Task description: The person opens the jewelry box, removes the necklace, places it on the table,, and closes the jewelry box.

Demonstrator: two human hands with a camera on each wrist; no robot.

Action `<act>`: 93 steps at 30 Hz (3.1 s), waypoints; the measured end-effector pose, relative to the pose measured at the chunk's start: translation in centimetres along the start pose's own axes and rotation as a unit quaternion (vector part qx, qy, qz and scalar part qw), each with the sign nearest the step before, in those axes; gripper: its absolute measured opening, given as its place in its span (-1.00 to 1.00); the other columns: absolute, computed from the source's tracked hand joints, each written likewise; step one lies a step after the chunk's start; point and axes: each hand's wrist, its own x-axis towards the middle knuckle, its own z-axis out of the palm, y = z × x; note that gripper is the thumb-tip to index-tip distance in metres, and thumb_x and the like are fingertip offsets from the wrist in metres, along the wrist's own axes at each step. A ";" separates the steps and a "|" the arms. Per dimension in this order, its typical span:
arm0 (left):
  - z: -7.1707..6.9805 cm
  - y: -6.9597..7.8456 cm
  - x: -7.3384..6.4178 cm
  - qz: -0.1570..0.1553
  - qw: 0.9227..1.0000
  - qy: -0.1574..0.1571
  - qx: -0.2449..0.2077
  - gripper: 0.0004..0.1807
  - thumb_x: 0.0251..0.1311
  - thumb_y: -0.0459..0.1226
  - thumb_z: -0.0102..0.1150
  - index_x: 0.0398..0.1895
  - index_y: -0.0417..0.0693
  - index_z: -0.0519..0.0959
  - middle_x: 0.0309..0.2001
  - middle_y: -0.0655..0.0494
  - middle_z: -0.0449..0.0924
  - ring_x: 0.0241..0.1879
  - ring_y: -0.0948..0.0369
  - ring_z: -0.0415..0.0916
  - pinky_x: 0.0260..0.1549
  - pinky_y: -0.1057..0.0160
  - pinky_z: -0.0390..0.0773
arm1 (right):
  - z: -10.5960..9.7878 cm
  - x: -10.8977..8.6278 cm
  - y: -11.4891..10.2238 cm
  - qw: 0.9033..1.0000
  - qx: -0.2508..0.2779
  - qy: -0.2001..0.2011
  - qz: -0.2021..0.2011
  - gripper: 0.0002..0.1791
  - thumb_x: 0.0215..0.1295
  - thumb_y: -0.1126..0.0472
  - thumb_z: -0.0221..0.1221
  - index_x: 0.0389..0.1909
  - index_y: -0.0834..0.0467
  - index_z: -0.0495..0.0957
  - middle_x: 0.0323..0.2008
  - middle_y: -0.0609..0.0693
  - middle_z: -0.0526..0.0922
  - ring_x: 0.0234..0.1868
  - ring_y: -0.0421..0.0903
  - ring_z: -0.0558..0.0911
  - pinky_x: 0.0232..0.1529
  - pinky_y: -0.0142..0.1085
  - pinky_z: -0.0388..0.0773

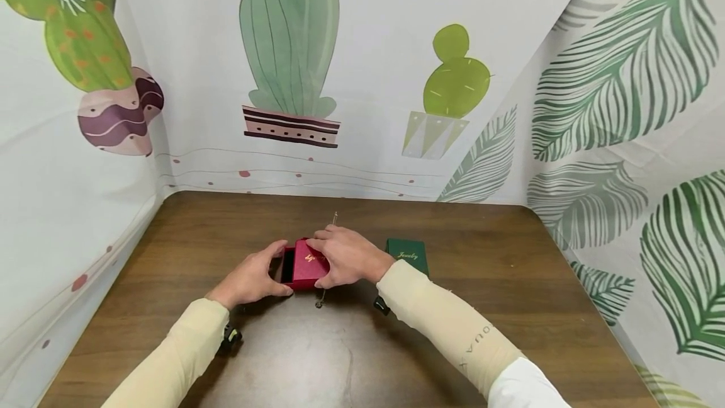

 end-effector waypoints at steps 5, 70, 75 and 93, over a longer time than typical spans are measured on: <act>0.0 0.2 -0.1 0.004 1.000 0.006 0.002 0.13 -0.15 -0.19 0.70 0.52 -0.21 0.24 0.31 -0.28 0.54 0.22 -0.15 0.55 0.26 -0.25 0.54 | 0.4 0.8 -0.7 1.000 -0.003 0.007 -0.010 -0.16 0.10 -0.27 0.42 0.37 0.05 0.54 0.19 -0.03 0.65 0.13 -0.11 0.55 0.18 -0.30 0.60; 0.0 -0.3 0.3 0.022 0.999 -0.036 -0.008 0.24 -0.04 0.11 0.62 0.64 -0.12 0.13 0.43 -0.22 0.44 0.22 -0.08 0.52 0.18 -0.14 0.58 | 3.0 1.9 -2.1 0.999 -0.024 -0.011 0.023 -0.13 0.17 -0.28 0.39 0.44 0.03 0.46 0.26 -0.02 0.60 0.19 -0.09 0.53 0.28 -0.31 0.55; 0.0 -0.4 0.4 0.033 0.999 -0.030 0.005 0.20 -0.06 0.08 0.64 0.61 -0.12 0.21 0.41 -0.19 0.48 0.21 -0.06 0.54 0.18 -0.15 0.58 | 3.0 1.9 -2.1 0.999 -0.020 -0.015 0.027 -0.12 0.18 -0.28 0.38 0.46 0.03 0.45 0.29 -0.01 0.59 0.21 -0.09 0.53 0.29 -0.31 0.55; -0.1 -0.3 0.2 0.028 0.999 -0.030 0.009 0.21 -0.06 0.02 0.65 0.61 -0.20 0.18 0.51 -0.27 0.34 0.32 -0.17 0.47 0.25 -0.23 0.55 | 3.6 0.6 -1.3 0.999 0.020 -0.024 0.025 0.07 0.23 -0.50 0.24 0.63 -0.06 0.18 0.60 0.00 0.26 0.58 0.00 0.30 0.58 -0.15 0.31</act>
